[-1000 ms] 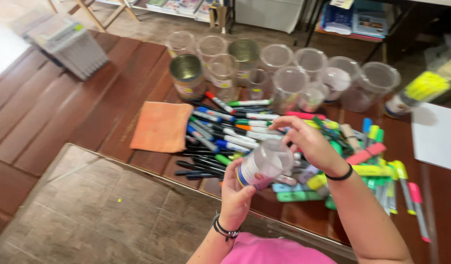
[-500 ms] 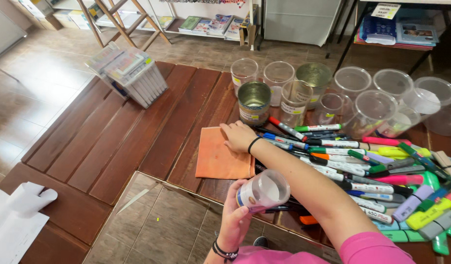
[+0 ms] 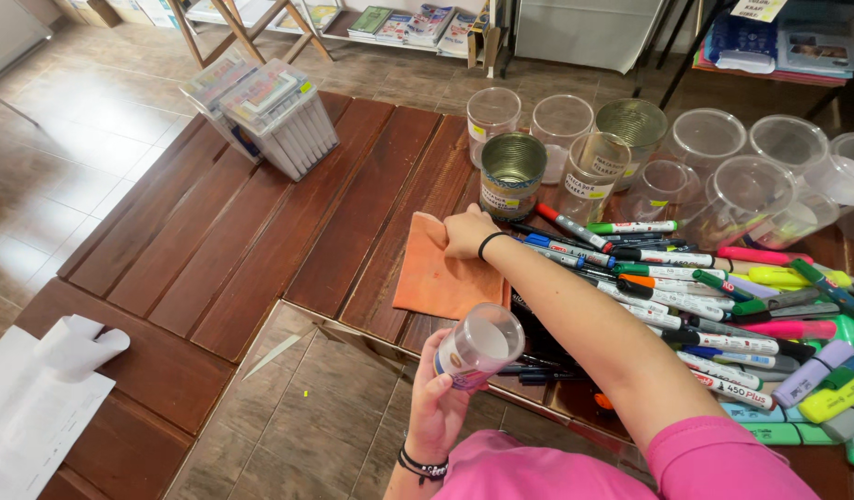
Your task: The person wipes the inside of a clear plastic container with an orange cloth and then sorts a large pile of markers on a table. They pick up yellow and green markers by hand and place them into the container, repeating the process with different containers.
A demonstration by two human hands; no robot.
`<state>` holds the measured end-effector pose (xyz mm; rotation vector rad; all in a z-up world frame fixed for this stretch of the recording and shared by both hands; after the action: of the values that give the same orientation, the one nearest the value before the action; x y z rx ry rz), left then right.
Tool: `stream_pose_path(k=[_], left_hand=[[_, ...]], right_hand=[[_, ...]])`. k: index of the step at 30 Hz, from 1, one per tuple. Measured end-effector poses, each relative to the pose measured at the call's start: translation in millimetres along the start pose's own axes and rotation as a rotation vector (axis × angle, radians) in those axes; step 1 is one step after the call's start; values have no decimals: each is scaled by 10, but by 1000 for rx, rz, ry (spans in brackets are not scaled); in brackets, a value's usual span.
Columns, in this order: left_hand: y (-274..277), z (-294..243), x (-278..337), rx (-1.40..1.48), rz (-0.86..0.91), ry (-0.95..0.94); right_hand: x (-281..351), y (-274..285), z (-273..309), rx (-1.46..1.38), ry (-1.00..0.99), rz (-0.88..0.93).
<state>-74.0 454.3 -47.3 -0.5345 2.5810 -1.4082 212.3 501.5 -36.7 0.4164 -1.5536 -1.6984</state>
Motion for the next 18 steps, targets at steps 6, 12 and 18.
stream_pose_path(k=[6,12,18], left_hand=[[-126,-42,15,12,-49,147],[-412,176,-75,89,40,222],[-804,762,-199,-62,101,276]], right_hand=[[695,586,-250,-349,201,-304],[2950,323,-1244,-1126,-267,-826],[3875,1017,42,-714,390,-796]])
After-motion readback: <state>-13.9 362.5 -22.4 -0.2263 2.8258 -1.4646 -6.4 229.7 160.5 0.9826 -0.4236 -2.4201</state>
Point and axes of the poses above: each hand's wrist, its own x-axis away from the middle knuckle, its own y-axis out of the back of the hand, z = x × y, the point moved 5 cm from there along -x, towards the middle knuckle, and after that the axes turned 5 degrees about -z, right-handed, at the moved point
